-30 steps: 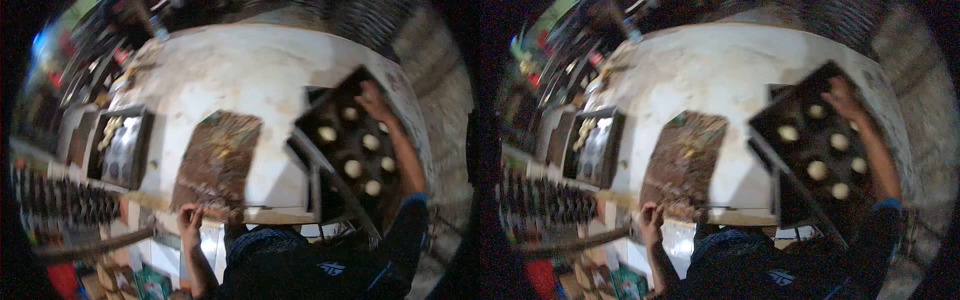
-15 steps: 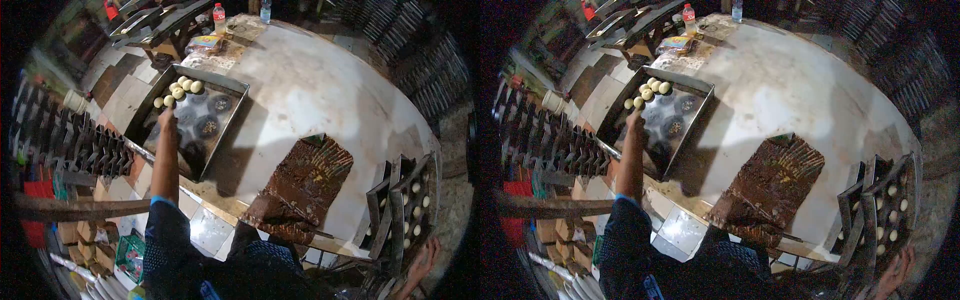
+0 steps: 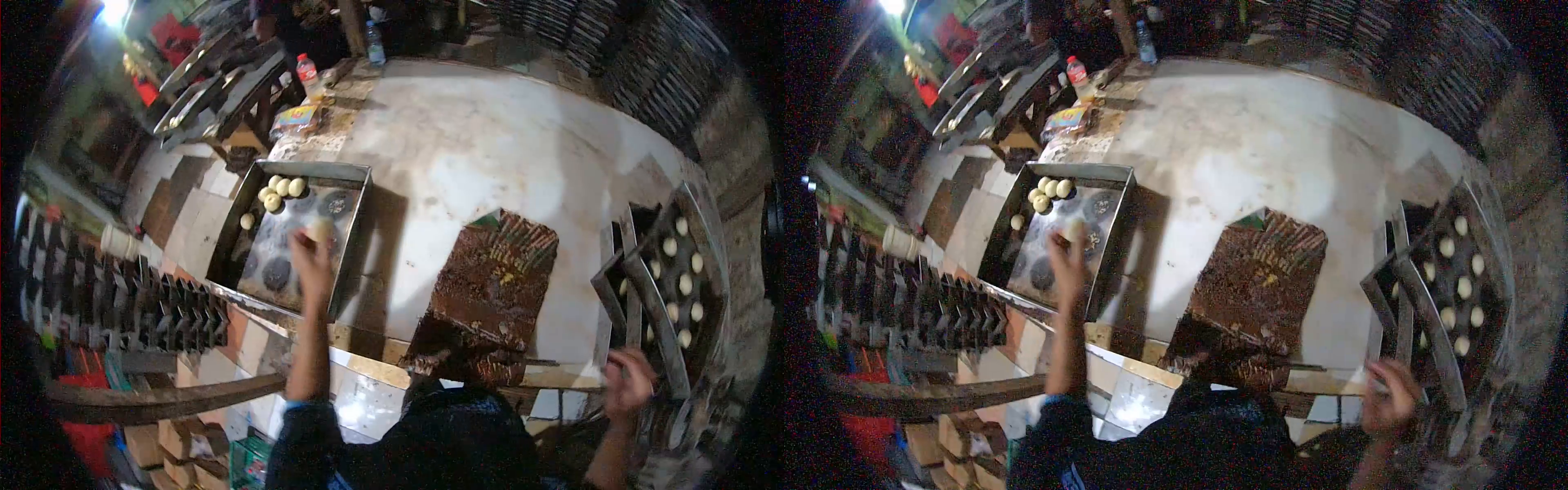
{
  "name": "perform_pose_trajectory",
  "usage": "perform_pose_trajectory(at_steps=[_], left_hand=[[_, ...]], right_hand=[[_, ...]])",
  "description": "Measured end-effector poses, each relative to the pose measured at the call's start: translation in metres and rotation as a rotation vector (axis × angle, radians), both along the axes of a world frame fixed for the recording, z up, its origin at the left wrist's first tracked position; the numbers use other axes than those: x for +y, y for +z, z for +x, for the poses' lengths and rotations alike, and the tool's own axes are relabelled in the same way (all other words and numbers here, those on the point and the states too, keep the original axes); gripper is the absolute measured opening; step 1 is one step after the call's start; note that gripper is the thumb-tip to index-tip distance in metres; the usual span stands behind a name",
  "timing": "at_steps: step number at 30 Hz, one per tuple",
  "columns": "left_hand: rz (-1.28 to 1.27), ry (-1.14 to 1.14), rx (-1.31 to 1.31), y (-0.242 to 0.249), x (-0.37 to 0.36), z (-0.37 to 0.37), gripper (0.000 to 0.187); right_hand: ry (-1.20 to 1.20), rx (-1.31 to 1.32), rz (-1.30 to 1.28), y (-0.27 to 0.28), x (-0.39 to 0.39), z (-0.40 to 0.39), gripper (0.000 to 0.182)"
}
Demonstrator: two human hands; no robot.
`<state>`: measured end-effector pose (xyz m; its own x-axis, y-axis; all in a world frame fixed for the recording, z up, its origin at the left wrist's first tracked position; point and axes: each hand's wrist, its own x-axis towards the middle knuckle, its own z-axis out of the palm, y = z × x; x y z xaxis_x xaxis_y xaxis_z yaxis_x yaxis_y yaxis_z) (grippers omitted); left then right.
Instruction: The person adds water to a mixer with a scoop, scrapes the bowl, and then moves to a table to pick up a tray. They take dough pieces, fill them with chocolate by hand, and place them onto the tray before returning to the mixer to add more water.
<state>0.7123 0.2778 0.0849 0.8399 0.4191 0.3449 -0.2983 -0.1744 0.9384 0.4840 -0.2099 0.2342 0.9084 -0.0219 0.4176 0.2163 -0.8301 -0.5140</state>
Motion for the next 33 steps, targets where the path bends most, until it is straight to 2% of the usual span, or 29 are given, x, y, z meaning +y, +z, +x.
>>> perform_pose_trajectory(at_steps=[1, 2, 3, 4, 5, 6, 8, 9, 10, 12, 13, 14, 16, 17, 18, 20, 22, 24, 25, 26, 28, 29, 30, 32, 33], left_hand=[[0.093, -0.104, -0.131, -0.011, -0.040, -0.025, 0.039], [-0.053, -0.248, -0.103, -0.003, -0.090, -0.058, 0.051], [0.224, -0.210, -0.079, 0.039, -0.146, -0.093, 0.065], [-0.045, -0.441, 0.114, 0.030, -0.182, -0.120, 0.073], [0.184, -0.548, 0.024, 0.040, -0.210, -0.135, 0.076], [0.419, -0.647, -0.062, 0.058, -0.232, -0.150, 0.080], [0.480, -0.790, -0.002, 0.085, -0.264, -0.174, 0.079], [0.487, -0.692, -0.003, 0.096, -0.272, -0.183, 0.077], [0.253, -0.647, 0.111, 0.095, -0.278, -0.193, 0.074], [-0.185, -0.725, 0.242, 0.078, -0.284, -0.207, 0.071], [-0.092, -0.711, 0.253, 0.074, -0.287, -0.215, 0.059], [-0.089, -0.713, 0.251, 0.071, -0.294, -0.224, 0.059], [-0.251, -0.608, 0.289, 0.080, -0.312, -0.239, 0.048], [-0.283, -0.556, 0.258, 0.085, -0.320, -0.246, 0.042], [-0.280, -0.549, 0.243, 0.088, -0.326, -0.254, 0.042], [-0.440, -0.388, 0.136, 0.091, -0.332, -0.270, 0.038], [-0.256, -0.417, 0.091, 0.088, -0.324, -0.294, 0.030], [-0.034, -0.337, -0.084, 0.079, -0.319, -0.323, 0.029], [0.136, -0.326, -0.147, 0.080, -0.308, -0.334, 0.041], [0.138, -0.302, -0.148, 0.084, -0.303, -0.350, 0.041], [-0.182, -0.224, -0.103, 0.102, -0.295, -0.382, 0.061], [0.175, -0.174, -0.146, 0.087, -0.272, -0.385, 0.079], [0.197, -0.190, -0.093, 0.062, -0.261, -0.398, 0.067], [-0.092, -0.057, 0.089, 0.078, -0.256, -0.430, 0.052], [-0.011, 0.049, 0.229, 0.077, -0.246, -0.442, 0.040]], right_hand=[[0.083, 0.065, 0.104, -0.035, 0.007, 0.015, 0.030], [0.162, 0.247, 0.264, -0.037, 0.030, 0.033, 0.033], [0.225, 0.396, 0.525, -0.061, 0.042, 0.044, 0.037], [0.301, 0.360, 0.469, -0.078, 0.051, 0.055, 0.038], [0.381, 0.323, 0.412, -0.084, 0.057, 0.063, 0.039], [0.384, 0.492, 0.468, -0.074, 0.059, 0.067, 0.039], [0.449, 0.218, 0.570, -0.072, 0.054, 0.070, 0.038], [0.530, 0.107, 0.545, -0.074, 0.044, 0.072, 0.046], [0.541, 0.100, 0.556, -0.066, 0.038, 0.068, 0.046], [0.609, 0.042, 0.538, -0.042, 0.036, 0.049, 0.057], [0.661, -0.057, 0.441, -0.045, 0.033, 0.041, 0.068], [0.683, -0.191, 0.318, -0.073, 0.031, 0.033, 0.073], [0.717, -0.224, 0.428, -0.078, 0.027, 0.013, 0.072], [0.721, -0.207, 0.510, -0.058, 0.024, 0.004, 0.074], [0.725, -0.171, 0.463, -0.044, 0.016, -0.003, 0.064], [0.647, -0.177, 0.423, -0.032, 0.003, -0.019, 0.054], [0.638, -0.166, 0.530, -0.041, 0.011, -0.029, 0.039], [0.757, -0.148, 0.566, -0.050, 0.032, -0.044, 0.038], [0.650, -0.256, 0.562, -0.052, 0.049, -0.056, 0.034], [0.674, -0.252, 0.565, -0.051, 0.064, -0.072, 0.034], [0.640, 0.070, 0.792, -0.051, 0.091, -0.107, 0.018], [0.795, 0.017, 0.949, -0.067, 0.114, -0.110, 0.014], [0.707, -0.224, 0.684, -0.076, 0.135, -0.119, 0.015], [0.678, 0.311, 1.285, -0.115, 0.174, -0.128, 0.020], [0.787, 0.138, 0.876, -0.113, 0.178, -0.128, 0.023]])
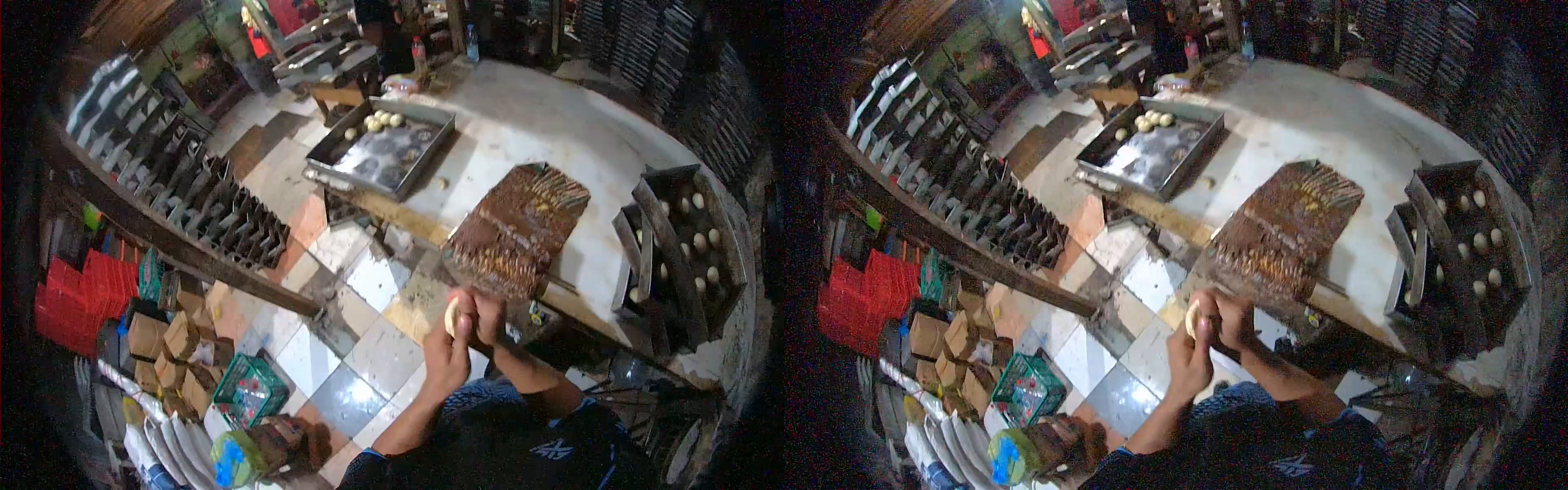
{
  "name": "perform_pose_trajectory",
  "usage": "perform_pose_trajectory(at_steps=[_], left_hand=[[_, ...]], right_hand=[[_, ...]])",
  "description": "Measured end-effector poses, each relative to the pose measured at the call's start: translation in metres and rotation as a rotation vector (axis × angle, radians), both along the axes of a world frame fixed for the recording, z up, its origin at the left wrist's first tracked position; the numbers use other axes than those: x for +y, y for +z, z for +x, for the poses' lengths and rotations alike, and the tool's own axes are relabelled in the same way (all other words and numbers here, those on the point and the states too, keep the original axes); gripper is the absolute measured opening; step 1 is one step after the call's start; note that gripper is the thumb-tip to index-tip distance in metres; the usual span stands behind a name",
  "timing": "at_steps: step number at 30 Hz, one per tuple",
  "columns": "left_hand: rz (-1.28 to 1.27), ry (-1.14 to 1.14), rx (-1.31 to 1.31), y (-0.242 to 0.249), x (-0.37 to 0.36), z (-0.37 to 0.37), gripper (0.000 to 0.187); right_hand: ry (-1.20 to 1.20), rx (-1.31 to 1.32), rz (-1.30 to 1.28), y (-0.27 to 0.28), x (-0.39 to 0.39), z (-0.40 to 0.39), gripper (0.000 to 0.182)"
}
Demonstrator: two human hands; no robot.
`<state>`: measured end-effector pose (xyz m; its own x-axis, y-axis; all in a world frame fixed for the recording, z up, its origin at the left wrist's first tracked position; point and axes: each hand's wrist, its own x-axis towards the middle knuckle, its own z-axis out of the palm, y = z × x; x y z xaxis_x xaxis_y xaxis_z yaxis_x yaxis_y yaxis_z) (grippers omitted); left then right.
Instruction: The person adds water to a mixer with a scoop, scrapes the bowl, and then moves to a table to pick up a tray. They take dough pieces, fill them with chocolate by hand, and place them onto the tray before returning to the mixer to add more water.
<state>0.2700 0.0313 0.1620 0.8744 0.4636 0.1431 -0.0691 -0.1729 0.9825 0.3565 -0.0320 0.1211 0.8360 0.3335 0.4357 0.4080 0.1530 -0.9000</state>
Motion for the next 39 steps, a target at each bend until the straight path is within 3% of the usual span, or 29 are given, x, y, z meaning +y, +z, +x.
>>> perform_pose_trajectory(at_steps=[1, 3, 4, 5, 7, 8, 9, 11, 12, 13, 14, 15, 16, 18, 21, 23, 25, 26, 30, 33, 34, 35, 37, 39], left_hand=[[0.028, 0.026, 0.066, -0.003, 0.010, -0.010, 0.039], [-0.329, -0.026, 0.065, -0.010, 0.025, -0.030, 0.038], [-0.706, -0.049, 0.028, -0.015, 0.030, -0.035, 0.036], [-0.882, 0.019, -0.033, -0.021, 0.032, -0.038, 0.033], [-0.760, -0.073, 0.111, -0.047, 0.032, -0.042, 0.031], [-0.780, -0.087, 0.126, -0.051, 0.029, -0.041, 0.031], [-0.941, -0.157, 0.096, -0.051, 0.026, -0.035, 0.031], [-1.183, -0.184, 0.084, -0.048, 0.024, -0.015, 0.037], [-1.165, -0.253, 0.132, -0.047, 0.024, -0.007, 0.043], [-1.142, -0.322, 0.182, -0.043, 0.027, 0.000, 0.049], [-1.134, -0.323, 0.186, -0.040, 0.030, 0.006, 0.049], [-1.107, -0.362, 0.184, -0.036, 0.034, 0.012, 0.053], [-1.081, -0.399, 0.183, -0.034, 0.038, 0.018, 0.057], [-0.985, -0.343, 0.117, -0.037, 0.045, 0.033, 0.057], [-0.863, -0.214, 0.148, -0.047, 0.057, 0.054, 0.055], [-0.890, -0.214, 0.129, -0.066, 0.066, 0.067, 0.048], [-0.877, -0.166, 0.185, -0.073, 0.064, 0.081, 0.050], [-0.873, -0.108, 0.218, -0.075, 0.063, 0.087, 0.054], [-0.841, -0.111, 0.208, -0.073, 0.046, 0.111, 0.060], [-0.856, -0.118, 0.198, -0.071, 0.038, 0.118, 0.059], [-0.859, -0.125, 0.185, -0.073, 0.038, 0.119, 0.058], [-0.863, -0.120, 0.183, -0.075, 0.037, 0.121, 0.058], [-0.870, -0.114, 0.177, -0.079, 0.037, 0.126, 0.053], [-0.871, -0.078, 0.158, -0.082, 0.034, 0.130, 0.050]], right_hand=[[0.000, -0.321, -0.301, 0.003, 0.002, 0.004, 0.027], [-0.083, -0.346, -0.381, 0.003, 0.011, -0.007, 0.030], [-0.030, -0.215, -0.278, 0.003, 0.013, -0.013, 0.030], [0.013, -0.096, -0.173, 0.006, 0.015, -0.016, 0.030], [-0.083, -0.287, -0.252, 0.012, 0.020, -0.021, 0.030], [0.063, -0.093, -0.316, 0.012, 0.012, -0.022, 0.031], [0.056, -0.087, -0.335, 0.007, 0.005, -0.020, 0.031], [0.121, 0.115, -0.192, -0.014, -0.006, -0.003, 0.046], [0.063, 0.084, -0.346, -0.030, -0.026, 0.014, 0.049], [-0.069, 0.101, -0.480, -0.030, -0.045, 0.032, 0.022], [-0.217, 0.010, -0.500, -0.051, -0.069, 0.055, 0.011], [-0.412, 0.045, -0.728, -0.059, -0.097, 0.073, 0.015], [-0.545, -0.120, -1.006, -0.074, -0.128, 0.089, 0.025], [-0.531, -0.113, -1.344, -0.098, -0.172, 0.115, 0.032], [-0.345, -0.229, -1.316, -0.124, -0.189, 0.131, 0.032], [-0.302, -0.092, -1.250, -0.113, -0.179, 0.124, 0.041], [-0.176, -0.274, -1.270, -0.112, -0.175, 0.119, 0.041], [-0.089, -0.096, -1.326, -0.080, -0.165, 0.119, 0.047], [-0.163, -0.205, -1.163, -0.106, -0.168, 0.140, 0.051], [-0.117, -0.264, -1.308, -0.114, -0.170, 0.131, 0.047], [-0.093, -0.086, -1.299, -0.112, -0.165, 0.135, 0.034], [-0.088, -0.090, -1.302, -0.111, -0.165, 0.138, 0.034], [-0.008, 0.183, -1.080, -0.111, -0.165, 0.145, 0.024], [0.016, 0.183, -0.934, -0.118, -0.171, 0.151, 0.024]])
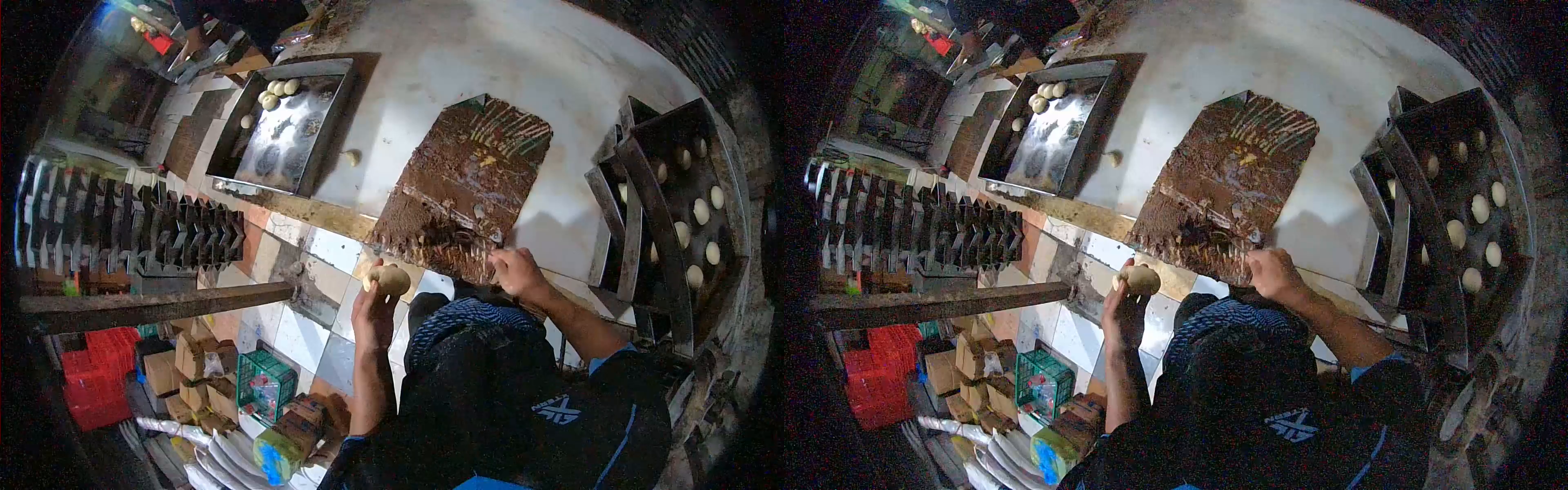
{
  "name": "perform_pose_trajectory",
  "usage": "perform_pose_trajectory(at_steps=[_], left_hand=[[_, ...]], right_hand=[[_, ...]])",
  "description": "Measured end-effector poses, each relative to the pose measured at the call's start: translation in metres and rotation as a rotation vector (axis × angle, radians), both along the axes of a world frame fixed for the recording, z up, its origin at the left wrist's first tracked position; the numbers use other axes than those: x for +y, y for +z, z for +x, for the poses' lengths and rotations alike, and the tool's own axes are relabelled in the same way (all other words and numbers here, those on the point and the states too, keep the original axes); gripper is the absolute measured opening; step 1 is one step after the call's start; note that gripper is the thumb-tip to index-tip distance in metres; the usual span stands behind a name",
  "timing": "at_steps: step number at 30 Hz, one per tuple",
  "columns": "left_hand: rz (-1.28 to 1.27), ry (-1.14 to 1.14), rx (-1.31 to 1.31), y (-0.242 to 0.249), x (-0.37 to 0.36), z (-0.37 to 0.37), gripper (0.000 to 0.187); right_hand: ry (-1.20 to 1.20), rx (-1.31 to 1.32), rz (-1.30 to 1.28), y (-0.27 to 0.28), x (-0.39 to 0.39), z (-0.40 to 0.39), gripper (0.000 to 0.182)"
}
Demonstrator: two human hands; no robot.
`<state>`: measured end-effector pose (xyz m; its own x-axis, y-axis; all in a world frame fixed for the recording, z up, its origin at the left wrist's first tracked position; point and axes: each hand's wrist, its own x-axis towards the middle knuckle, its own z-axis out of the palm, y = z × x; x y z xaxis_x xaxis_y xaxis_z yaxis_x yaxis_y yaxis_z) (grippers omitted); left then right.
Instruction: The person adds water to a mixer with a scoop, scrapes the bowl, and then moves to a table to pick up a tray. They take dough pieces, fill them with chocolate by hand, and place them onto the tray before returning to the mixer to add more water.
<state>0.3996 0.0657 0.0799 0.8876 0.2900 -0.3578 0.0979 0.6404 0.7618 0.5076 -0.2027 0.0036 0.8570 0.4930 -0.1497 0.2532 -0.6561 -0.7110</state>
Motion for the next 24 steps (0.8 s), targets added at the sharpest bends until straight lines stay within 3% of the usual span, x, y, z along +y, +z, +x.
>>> perform_pose_trajectory(at_steps=[2, 4, 5, 6, 8, 10, 12, 13, 14, 16, 17, 21, 24], left_hand=[[-0.001, 0.037, 0.004, -0.005, -0.001, 0.003, 0.047], [-0.037, 0.021, 0.023, -0.013, 0.000, 0.007, 0.043], [-0.042, 0.022, 0.029, -0.013, -0.002, 0.009, 0.043], [-0.027, 0.022, 0.048, -0.012, -0.006, 0.012, 0.040], [-0.014, 0.026, 0.077, -0.018, -0.011, 0.016, 0.037], [-0.055, 0.061, 0.139, -0.031, -0.019, 0.021, 0.032], [-0.076, -0.037, 0.261, -0.025, -0.028, 0.029, 0.033], [-0.197, -0.103, 0.184, -0.024, -0.033, 0.034, 0.035], [-0.317, -0.171, 0.101, -0.013, -0.041, 0.042, 0.037], [-0.292, -0.098, 0.177, 0.004, -0.055, 0.046, 0.041], [-0.317, -0.146, 0.143, 0.003, -0.053, 0.048, 0.043], [-0.319, -0.151, 0.163, -0.018, -0.044, 0.044, 0.040], [-0.259, -0.084, 0.226, -0.023, -0.037, 0.040, 0.037]], right_hand=[[0.005, 0.013, 0.145, -0.015, -0.008, 0.003, 0.024], [-0.001, 0.693, 0.285, -0.033, -0.014, 0.007, 0.023], [-0.162, 1.075, 0.268, 0.028, -0.003, 0.013, 0.024], [-0.165, 1.084, 0.262, 0.030, -0.007, 0.017, 0.024], [-0.075, 1.402, 0.544, 0.028, -0.015, 0.018, 0.024], [0.028, 1.284, 0.565, 0.022, -0.012, 0.011, 0.024], [0.101, 0.131, 0.550, 0.027, 0.003, -0.007, 0.024], [0.105, 0.131, 0.547, 0.028, 0.006, -0.009, 0.024], [0.124, -0.044, 0.513, 0.028, 0.008, -0.009, 0.022], [0.156, -0.398, 0.443, 0.028, 0.010, -0.009, 0.025], [0.181, -0.472, 0.330, 0.029, 0.009, -0.010, 0.034], [0.087, -0.657, 0.282, 0.022, 0.004, -0.017, 0.034], [0.073, -0.694, 0.064, -0.013, -0.020, -0.018, 0.036]])
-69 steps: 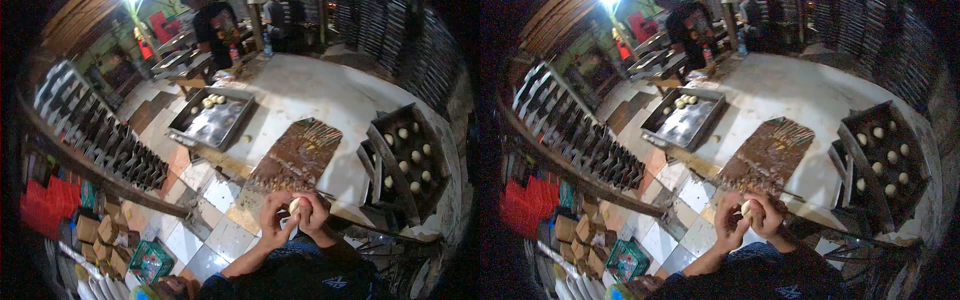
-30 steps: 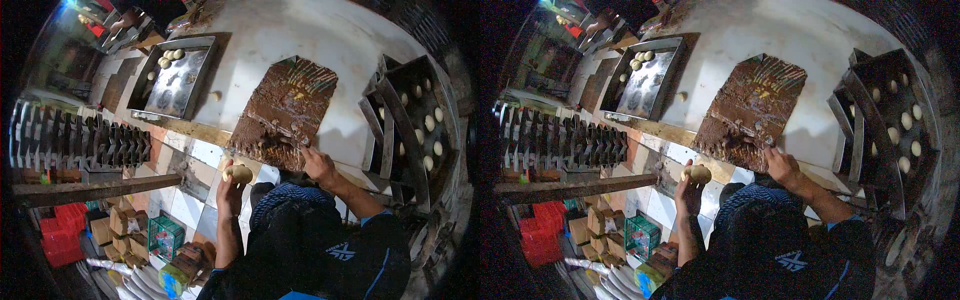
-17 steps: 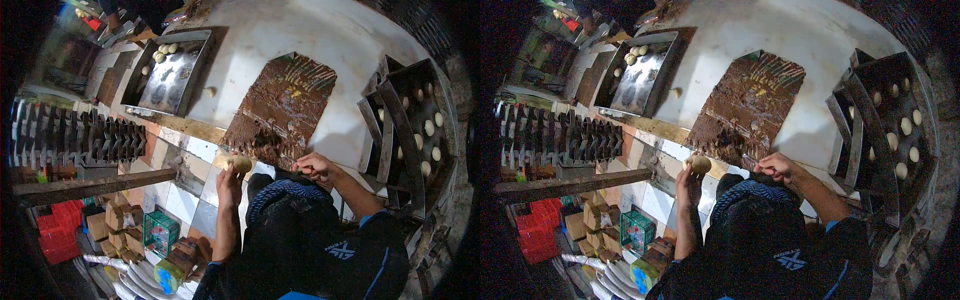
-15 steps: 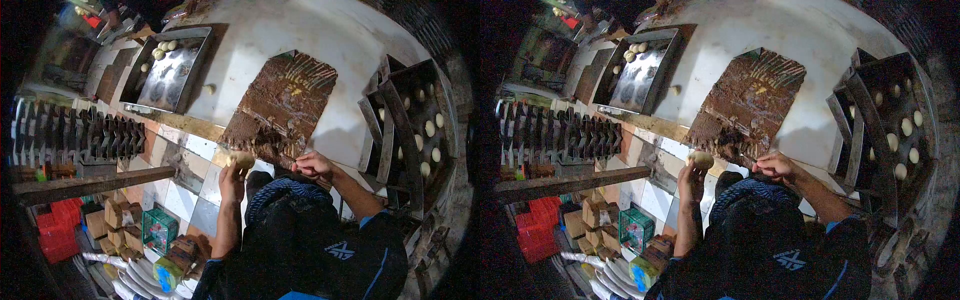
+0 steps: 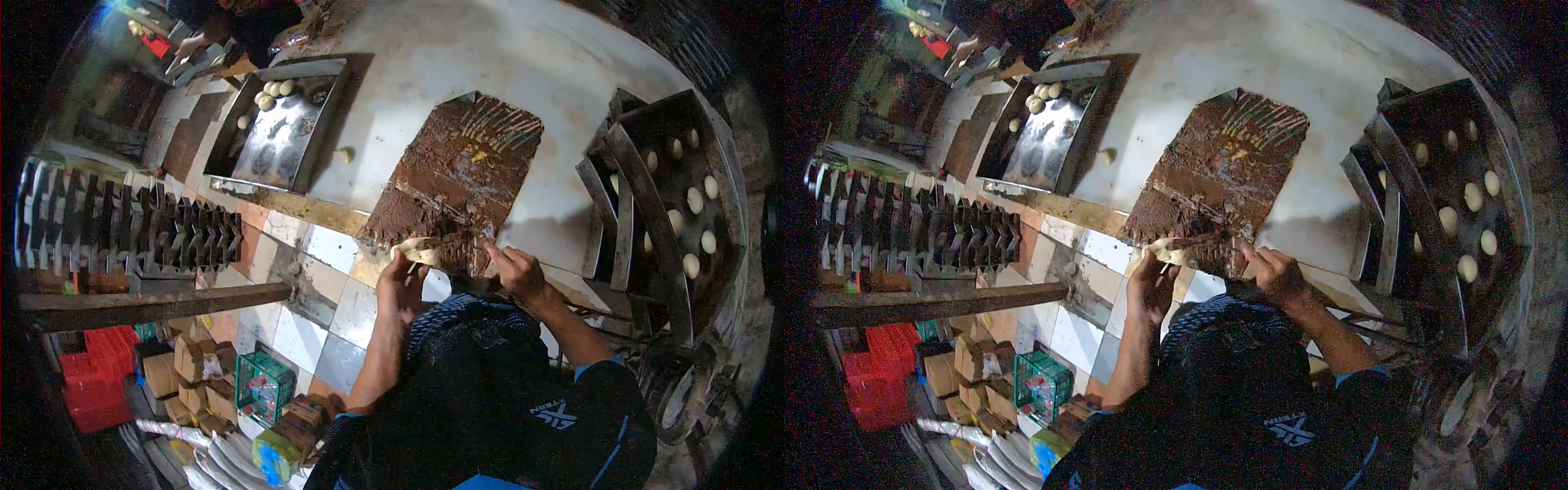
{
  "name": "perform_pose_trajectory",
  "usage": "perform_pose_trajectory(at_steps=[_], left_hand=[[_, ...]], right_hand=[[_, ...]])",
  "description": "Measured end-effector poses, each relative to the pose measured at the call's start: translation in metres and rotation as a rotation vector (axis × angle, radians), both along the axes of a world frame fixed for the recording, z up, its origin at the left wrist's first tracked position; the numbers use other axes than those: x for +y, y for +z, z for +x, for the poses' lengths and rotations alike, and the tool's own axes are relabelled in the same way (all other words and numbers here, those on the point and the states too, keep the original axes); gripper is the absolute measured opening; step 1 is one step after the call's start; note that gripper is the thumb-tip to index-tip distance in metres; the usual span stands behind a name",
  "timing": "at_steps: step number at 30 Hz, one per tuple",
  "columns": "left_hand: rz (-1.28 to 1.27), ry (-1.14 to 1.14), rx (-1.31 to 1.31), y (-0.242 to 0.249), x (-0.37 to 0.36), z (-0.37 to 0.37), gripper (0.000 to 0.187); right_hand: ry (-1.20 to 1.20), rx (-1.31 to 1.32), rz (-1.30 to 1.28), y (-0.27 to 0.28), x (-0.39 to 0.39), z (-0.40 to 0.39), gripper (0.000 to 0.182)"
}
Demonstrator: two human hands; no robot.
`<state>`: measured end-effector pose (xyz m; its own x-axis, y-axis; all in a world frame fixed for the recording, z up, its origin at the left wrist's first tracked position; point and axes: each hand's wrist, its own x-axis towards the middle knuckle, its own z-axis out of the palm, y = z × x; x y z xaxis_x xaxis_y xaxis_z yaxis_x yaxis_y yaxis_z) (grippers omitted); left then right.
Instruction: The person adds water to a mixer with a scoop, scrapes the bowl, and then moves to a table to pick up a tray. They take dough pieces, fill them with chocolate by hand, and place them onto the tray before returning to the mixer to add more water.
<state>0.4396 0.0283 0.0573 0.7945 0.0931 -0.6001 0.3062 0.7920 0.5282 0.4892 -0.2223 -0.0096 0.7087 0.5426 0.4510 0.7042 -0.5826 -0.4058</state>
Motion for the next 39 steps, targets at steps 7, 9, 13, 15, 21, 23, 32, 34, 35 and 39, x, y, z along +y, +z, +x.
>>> perform_pose_trajectory(at_steps=[7, 9, 13, 15, 21, 23, 32, 34, 35, 39], left_hand=[[-0.056, -0.019, -0.309, 0.044, 0.010, -0.018, 0.049], [0.190, -0.022, -0.458, 0.038, 0.003, -0.033, 0.052], [1.376, -0.008, -0.602, 0.064, 0.000, -0.078, 0.070], [1.285, 0.039, -0.664, 0.080, 0.012, -0.107, 0.070], [0.626, 0.230, -0.874, 0.090, 0.059, -0.199, 0.055], [0.820, 0.284, -0.886, 0.082, 0.066, -0.226, 0.047], [1.824, 0.288, -0.578, 0.107, 0.046, -0.260, 0.047], [1.587, 0.336, -0.720, 0.111, 0.039, -0.250, 0.062], [1.251, 0.376, -0.664, 0.114, 0.025, -0.244, 0.060], [0.481, 0.162, -0.837, 0.113, -0.006, -0.227, 0.046]], right_hand=[[-0.067, 0.138, 0.165, 0.089, 0.071, -0.013, 0.034], [0.082, 0.462, 0.551, 0.110, 0.105, -0.027, 0.038], [0.097, 0.184, 0.466, 0.181, 0.155, -0.071, 0.037], [0.118, 0.165, 0.453, 0.193, 0.169, -0.094, 0.034], [0.452, -0.026, 0.467, 0.230, 0.184, -0.164, 0.020], [0.448, 0.525, 0.432, 0.225, 0.183, -0.184, 0.023], [0.436, 0.206, 0.321, 0.233, 0.180, -0.235, 0.037], [0.420, 0.124, 0.344, 0.229, 0.168, -0.230, 0.034], [0.415, 0.052, 0.361, 0.228, 0.160, -0.226, 0.032], [0.301, 0.305, 0.497, 0.250, 0.112, -0.205, 0.021]])
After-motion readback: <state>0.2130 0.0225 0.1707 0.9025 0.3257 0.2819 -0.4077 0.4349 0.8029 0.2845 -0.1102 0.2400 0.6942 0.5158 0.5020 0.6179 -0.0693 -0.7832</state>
